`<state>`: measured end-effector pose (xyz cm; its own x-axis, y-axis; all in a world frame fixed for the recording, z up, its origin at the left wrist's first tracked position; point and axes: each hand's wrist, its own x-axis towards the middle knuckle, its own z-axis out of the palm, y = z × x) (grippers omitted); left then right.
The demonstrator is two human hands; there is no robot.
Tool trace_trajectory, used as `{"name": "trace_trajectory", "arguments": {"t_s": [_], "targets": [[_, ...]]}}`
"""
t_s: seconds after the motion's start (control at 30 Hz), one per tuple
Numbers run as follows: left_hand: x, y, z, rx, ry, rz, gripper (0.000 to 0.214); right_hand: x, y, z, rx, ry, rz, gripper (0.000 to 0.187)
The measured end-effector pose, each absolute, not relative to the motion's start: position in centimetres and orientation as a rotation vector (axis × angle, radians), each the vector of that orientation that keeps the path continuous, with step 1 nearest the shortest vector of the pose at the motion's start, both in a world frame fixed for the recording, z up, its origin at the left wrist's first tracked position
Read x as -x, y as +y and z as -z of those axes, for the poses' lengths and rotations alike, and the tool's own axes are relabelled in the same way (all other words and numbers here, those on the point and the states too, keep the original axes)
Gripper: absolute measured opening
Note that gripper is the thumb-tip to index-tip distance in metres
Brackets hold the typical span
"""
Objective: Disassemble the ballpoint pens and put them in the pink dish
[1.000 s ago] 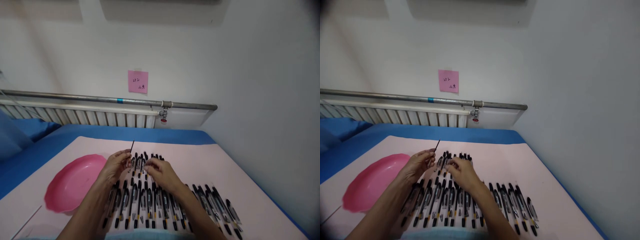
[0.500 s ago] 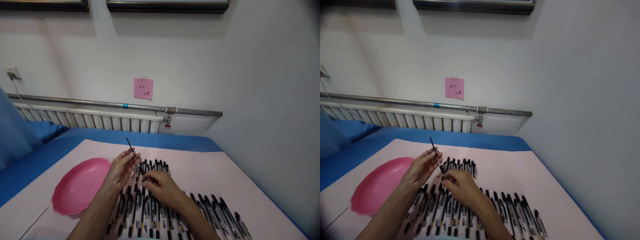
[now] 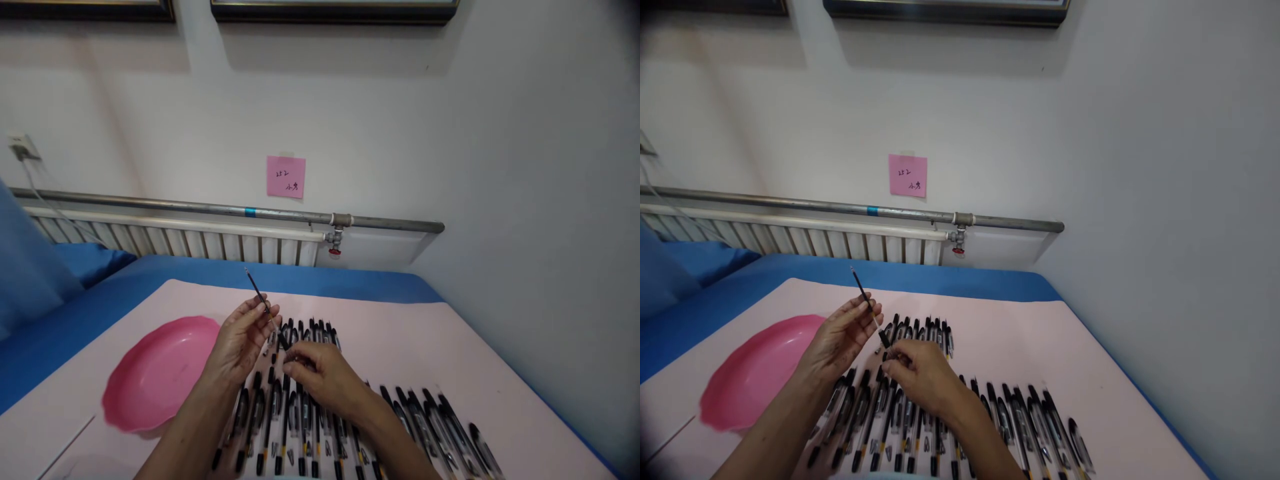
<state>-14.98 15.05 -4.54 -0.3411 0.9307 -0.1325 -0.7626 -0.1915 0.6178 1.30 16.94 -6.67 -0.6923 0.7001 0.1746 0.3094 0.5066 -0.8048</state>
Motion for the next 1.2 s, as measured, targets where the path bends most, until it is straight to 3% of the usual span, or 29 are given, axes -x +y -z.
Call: {"name": "trace_trajectory", "arguments": {"t_s": [1.2], "targets": [[14.77, 15.06, 4.99, -0.425, 0.738, -1.799, 0.015, -1.18, 16.74, 6.04, 0.897, -2.349, -0.851, 0.007]]}}
